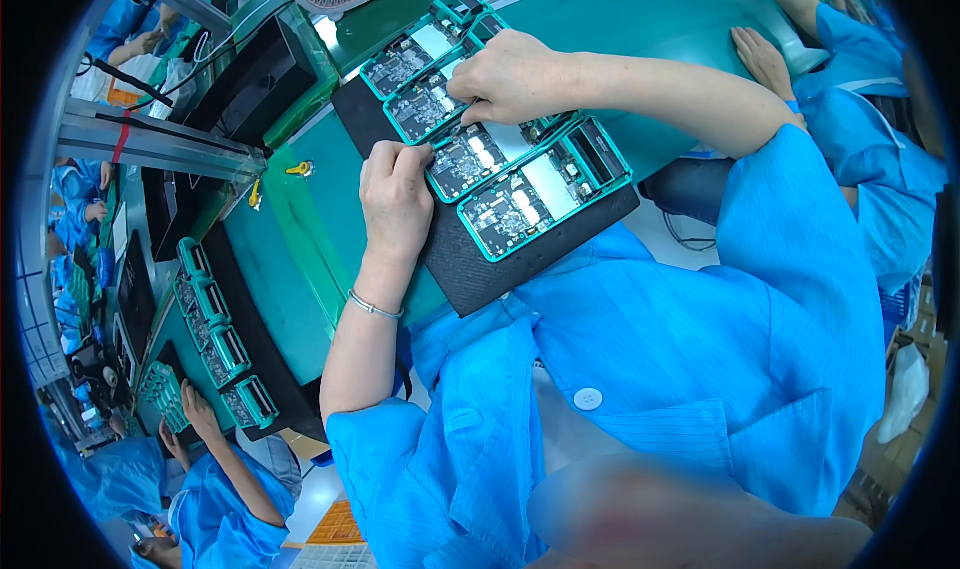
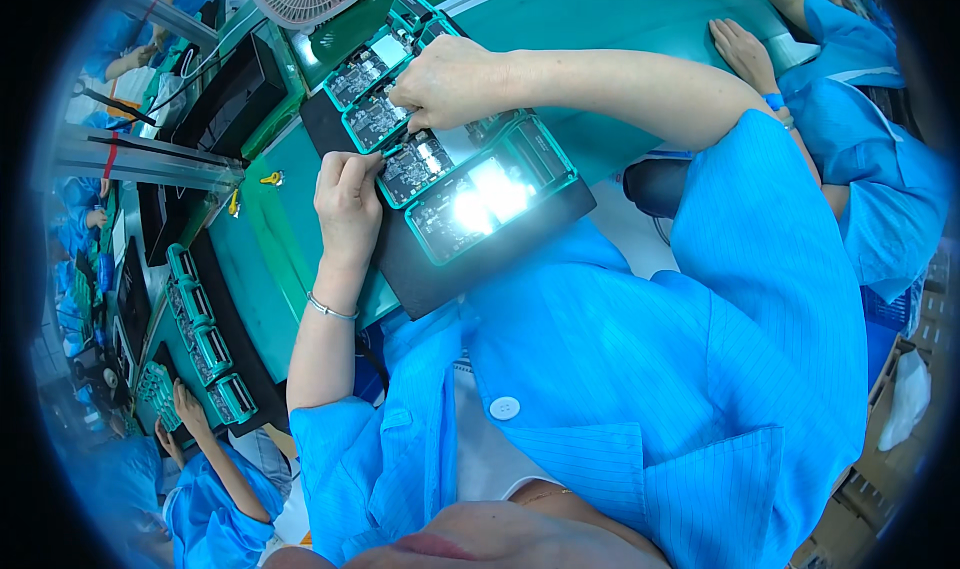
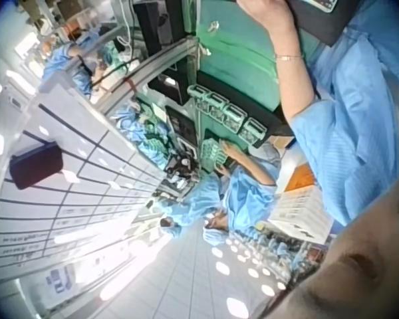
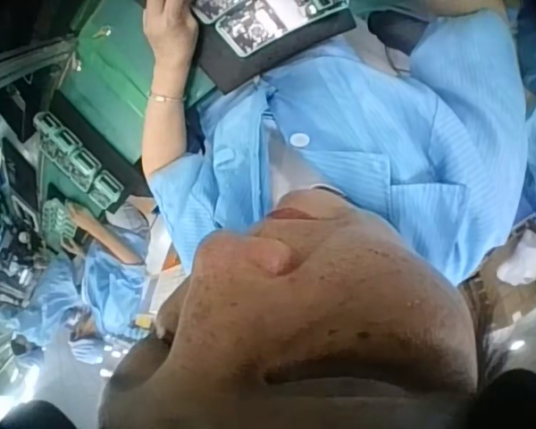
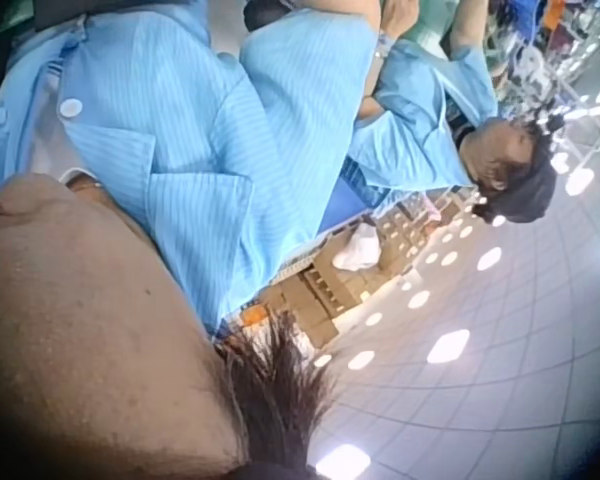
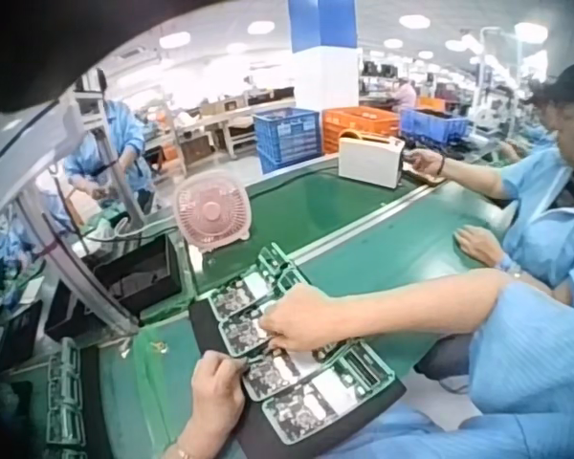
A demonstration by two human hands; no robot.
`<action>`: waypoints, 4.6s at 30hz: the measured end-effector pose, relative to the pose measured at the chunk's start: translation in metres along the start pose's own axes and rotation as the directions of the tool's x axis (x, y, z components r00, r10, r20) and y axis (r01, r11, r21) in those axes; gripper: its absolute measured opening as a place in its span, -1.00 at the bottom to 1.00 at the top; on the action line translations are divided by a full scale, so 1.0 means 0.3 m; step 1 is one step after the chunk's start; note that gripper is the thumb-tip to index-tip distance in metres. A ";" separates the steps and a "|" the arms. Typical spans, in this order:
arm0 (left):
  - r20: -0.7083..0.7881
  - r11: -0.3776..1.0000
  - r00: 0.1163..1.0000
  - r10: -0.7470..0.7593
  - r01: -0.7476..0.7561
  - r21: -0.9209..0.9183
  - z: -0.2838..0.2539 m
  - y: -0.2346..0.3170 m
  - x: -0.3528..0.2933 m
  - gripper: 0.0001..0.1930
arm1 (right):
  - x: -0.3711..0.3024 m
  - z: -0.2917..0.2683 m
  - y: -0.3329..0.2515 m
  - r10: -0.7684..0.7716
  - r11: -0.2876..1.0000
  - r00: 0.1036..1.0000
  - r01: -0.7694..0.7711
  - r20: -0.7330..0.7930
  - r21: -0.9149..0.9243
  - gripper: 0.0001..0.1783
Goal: The person assembles phone components by connecting parts onto circuit boards on a tray using tweezers and fingers, then slides the tray down the assembly line.
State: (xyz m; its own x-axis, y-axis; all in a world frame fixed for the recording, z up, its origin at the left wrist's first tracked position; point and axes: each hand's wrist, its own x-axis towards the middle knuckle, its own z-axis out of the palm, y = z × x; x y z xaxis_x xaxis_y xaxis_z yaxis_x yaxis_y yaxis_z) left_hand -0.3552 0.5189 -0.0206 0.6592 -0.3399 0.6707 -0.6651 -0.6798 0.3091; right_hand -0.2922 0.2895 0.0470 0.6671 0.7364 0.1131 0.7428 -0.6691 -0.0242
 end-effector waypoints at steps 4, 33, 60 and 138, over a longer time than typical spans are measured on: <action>-0.002 1.000 1.000 0.004 -0.004 -0.005 0.004 -0.005 0.000 -0.88 | -0.003 0.006 -0.001 -0.016 1.000 0.999 0.015 -0.034 -0.026 -0.69; 0.129 0.995 0.990 0.064 -0.054 -0.079 -0.043 0.016 0.007 -0.87 | -0.038 -0.007 -0.004 -0.102 0.994 0.988 0.095 -0.115 -0.062 -0.71; 0.052 0.999 0.998 0.038 -0.038 -0.012 -0.048 0.183 -0.142 -0.75 | -0.231 0.002 -0.127 -0.079 0.997 0.994 0.079 -0.080 -0.003 -0.69; 0.086 0.994 0.993 0.076 -0.082 0.067 -0.048 0.201 -0.143 -0.76 | -0.204 0.018 -0.101 -0.325 0.945 0.938 0.317 -0.124 -0.080 -0.82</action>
State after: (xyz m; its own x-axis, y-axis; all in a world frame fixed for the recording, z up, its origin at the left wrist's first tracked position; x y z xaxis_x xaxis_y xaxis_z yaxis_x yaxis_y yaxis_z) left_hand -0.4285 0.5020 -0.0212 0.6345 -0.4451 0.6319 -0.6918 -0.6916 0.2076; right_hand -0.3552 0.2652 0.0355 0.3772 0.8952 0.2371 0.9086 -0.4073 0.0925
